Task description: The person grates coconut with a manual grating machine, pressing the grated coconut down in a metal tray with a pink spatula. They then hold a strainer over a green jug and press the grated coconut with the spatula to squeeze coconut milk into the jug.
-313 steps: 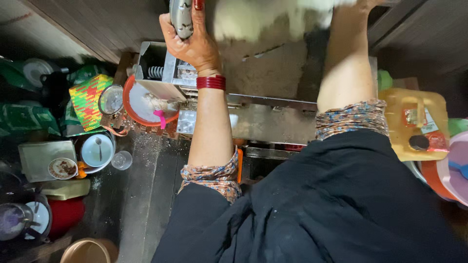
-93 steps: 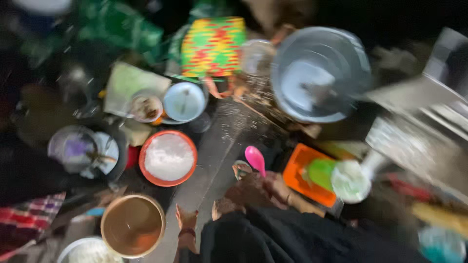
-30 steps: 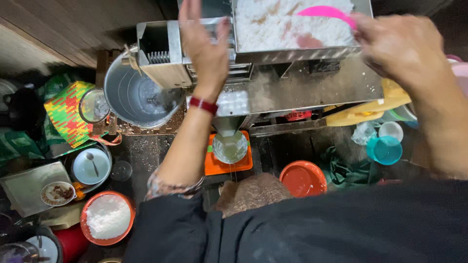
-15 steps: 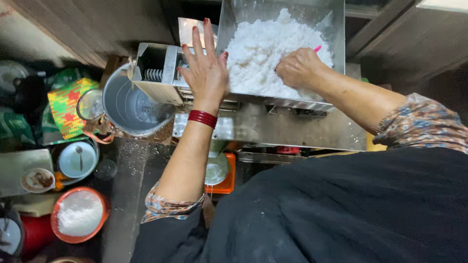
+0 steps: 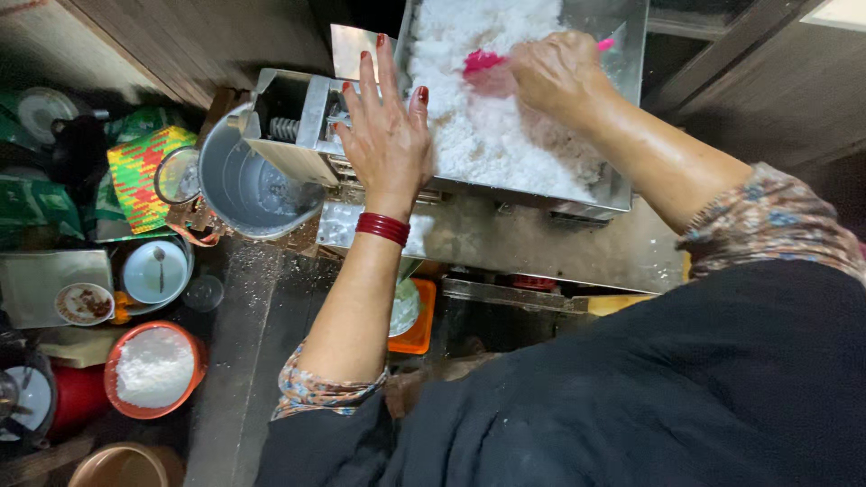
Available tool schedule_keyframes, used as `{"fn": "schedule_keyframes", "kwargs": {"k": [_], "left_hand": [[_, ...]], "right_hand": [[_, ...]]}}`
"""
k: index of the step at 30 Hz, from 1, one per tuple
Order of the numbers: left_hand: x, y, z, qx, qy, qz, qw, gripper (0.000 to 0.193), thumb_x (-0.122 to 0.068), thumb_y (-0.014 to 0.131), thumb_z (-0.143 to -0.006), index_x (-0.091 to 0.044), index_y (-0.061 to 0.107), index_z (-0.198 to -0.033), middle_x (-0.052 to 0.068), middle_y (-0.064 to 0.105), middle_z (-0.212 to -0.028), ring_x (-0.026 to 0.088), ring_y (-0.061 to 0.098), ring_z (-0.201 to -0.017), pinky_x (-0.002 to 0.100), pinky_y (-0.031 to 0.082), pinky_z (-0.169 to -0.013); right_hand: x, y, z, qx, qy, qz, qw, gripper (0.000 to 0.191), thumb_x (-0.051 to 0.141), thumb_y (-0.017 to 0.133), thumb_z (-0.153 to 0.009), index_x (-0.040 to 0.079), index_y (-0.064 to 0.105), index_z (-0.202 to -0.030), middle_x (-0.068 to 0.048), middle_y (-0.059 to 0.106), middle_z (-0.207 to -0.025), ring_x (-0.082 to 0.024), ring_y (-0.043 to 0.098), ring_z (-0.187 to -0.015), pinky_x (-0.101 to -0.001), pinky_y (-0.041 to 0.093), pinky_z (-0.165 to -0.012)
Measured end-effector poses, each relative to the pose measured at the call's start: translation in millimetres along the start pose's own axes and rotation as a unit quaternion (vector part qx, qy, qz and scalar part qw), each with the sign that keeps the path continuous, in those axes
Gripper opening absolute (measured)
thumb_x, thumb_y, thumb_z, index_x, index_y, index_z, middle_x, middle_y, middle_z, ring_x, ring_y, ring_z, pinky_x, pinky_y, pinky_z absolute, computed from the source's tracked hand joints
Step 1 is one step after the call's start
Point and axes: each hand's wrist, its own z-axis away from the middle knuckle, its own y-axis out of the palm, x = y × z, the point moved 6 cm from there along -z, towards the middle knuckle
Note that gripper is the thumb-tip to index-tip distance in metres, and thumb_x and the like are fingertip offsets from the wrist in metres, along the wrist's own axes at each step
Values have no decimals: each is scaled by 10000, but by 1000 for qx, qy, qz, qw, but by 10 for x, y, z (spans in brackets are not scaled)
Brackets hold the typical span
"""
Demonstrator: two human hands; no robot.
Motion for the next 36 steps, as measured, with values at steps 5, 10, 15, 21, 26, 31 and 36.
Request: {"fn": "schedule_keyframes", "kwargs": {"k": [5, 10, 15, 21, 26, 31, 36], "left_hand": [[86, 149, 35, 13, -26, 22, 999, 739, -465, 584, -1011, -271, 223, -1626, 49, 437, -1605, 391, 478, -1395, 688, 406, -1035], [62, 249, 75, 1, -13, -7, 1000, 689, -478, 559, -1024, -270, 246, -1601, 37, 453, -1567, 390, 443, -1405, 741, 366, -1044], [7, 298, 86, 14, 0, -9, 1000, 684, -448, 551, -1028, -278, 229, -1606, 35, 431, -1583, 395, 423, -1441, 728, 370, -1071], [-73, 234, 134, 14, 38, -7, 999, 726, -385, 572, -990, -258, 208, -1606, 73, 391, -1599, 425, 394, -1436, 740, 349, -1056], [-102, 114, 134, 2, 51, 8, 999, 747, -344, 589, -980, -240, 217, -1619, 89, 364, -1628, 442, 368, -1444, 740, 323, -1086], [-104, 101, 118, 32, 34, -5, 999, 733, -327, 622, -966, -241, 285, -1611, 75, 382, -1606, 410, 405, -1422, 720, 350, -1068], [-81, 99, 123, 33, 22, -11, 999, 740, -338, 634, -941, -242, 303, -1596, 91, 387, -1597, 422, 400, -1418, 717, 353, -1051]], "right_hand": [[285, 291, -54, 175, 22, -33, 984, 256, 213, 590, -908, 83, 791, -997, -188, 768, -1009, -377, 754, -903, -509, 597, -731], [341, 313, 338, 250, 8, -42, 967, 318, 270, 582, -928, 63, 791, -1048, -204, 759, -1096, -380, 741, -1014, -516, 589, -817], [184, -261, 597, 254, 25, 40, 966, 288, 231, 570, -939, 118, 809, -1052, -169, 782, -1066, -345, 761, -981, -499, 608, -773], [117, -1085, 863, 205, 63, 52, 975, 268, 168, 586, -905, 145, 798, -1067, -176, 778, -911, -332, 771, -792, -480, 605, -635], [296, -834, 1034, 269, -6, 93, 959, 205, 206, 586, -892, 152, 784, -875, -121, 751, -755, -281, 758, -685, -446, 597, -566], [557, 155, 651, 201, -105, 123, 966, 238, 195, 612, -898, 131, 755, -719, -90, 749, -739, -249, 745, -679, -396, 545, -524], [539, 546, 459, 117, -140, 72, 981, 183, 194, 624, -843, 161, 741, -706, -89, 752, -756, -281, 750, -726, -424, 533, -530]]}}
